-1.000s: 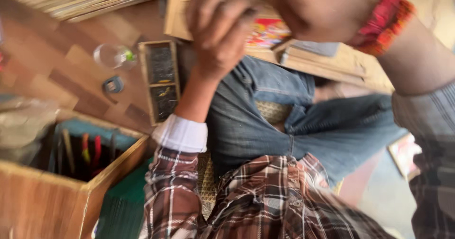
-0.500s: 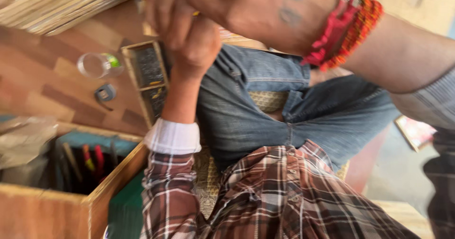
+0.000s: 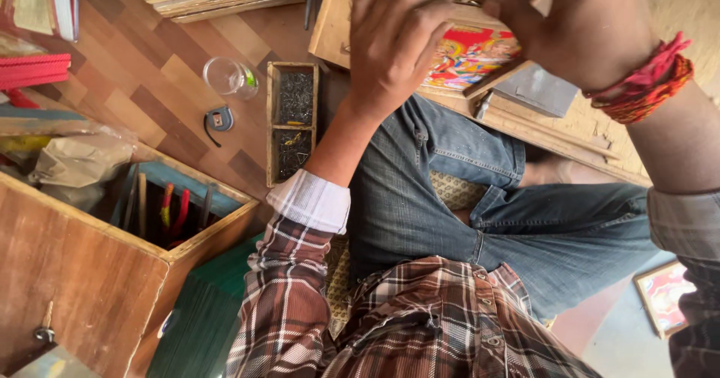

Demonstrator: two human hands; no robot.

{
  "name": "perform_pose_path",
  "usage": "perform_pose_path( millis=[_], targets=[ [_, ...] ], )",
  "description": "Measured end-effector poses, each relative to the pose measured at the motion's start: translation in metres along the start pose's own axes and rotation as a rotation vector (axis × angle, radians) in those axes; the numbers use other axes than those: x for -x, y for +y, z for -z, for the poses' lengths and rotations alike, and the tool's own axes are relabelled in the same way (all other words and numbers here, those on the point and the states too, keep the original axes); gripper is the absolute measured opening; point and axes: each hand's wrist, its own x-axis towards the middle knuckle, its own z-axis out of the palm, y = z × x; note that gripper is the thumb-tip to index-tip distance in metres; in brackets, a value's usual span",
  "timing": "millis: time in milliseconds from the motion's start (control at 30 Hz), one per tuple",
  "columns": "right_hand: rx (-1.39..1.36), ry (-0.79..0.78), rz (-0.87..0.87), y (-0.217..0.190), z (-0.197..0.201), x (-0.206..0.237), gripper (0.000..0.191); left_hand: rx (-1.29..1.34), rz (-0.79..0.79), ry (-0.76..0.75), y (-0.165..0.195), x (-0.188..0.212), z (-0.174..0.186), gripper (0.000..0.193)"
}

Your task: The person assembles wooden frames by placing metal corner brackets and hammering nails into them. They handle multiple frames, positioning brackets at corners and using a hammer to secure them.

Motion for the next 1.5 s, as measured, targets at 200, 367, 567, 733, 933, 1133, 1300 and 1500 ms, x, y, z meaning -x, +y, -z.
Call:
perform_pose_path(
  millis=[200, 367, 567, 733, 933, 1133, 1300, 1500],
  targets=[
    [-0.205, 0.101, 0.000, 0.008, -0.007, 0.001, 0.010, -0.031, -0.015, -0.042, 0.002, -0.004, 0.003, 0.028],
    [-0.176, 0.183, 0.002, 0.007, -0.006, 0.002, 0.011, -0.043, -0.018, -0.017, 0.001, -0.004, 0.001, 0.022],
    [-0.062, 0.013, 0.111, -0.006, 0.007, -0.004, 0.010, -0.047, -0.039, -0.001, 0.000, -0.003, -0.001, 0.017],
    [-0.255, -0.087, -0.014, -0.002, 0.006, -0.010, 0.015, -0.053, -0.054, -0.001, 0.001, -0.001, 0.001, 0.017],
    [-0.377, -0.089, 0.012, 0.012, 0.002, -0.015, 0.015, -0.037, -0.031, -0.001, -0.002, -0.001, 0.002, 0.018],
    [-0.107, -0.009, 0.119, -0.005, 0.007, -0.013, 0.015, -0.051, -0.034, -0.006, -0.004, -0.001, 0.002, 0.019],
    [-0.072, 0.026, 0.095, -0.016, 0.007, -0.012, 0.013, -0.048, -0.012, -0.002, -0.003, -0.002, 0.002, 0.018],
    [-0.032, 0.092, 0.169, -0.005, 0.002, -0.009, 0.012, 0.036, 0.039, -0.026, -0.002, -0.008, 0.007, 0.020]
  ],
)
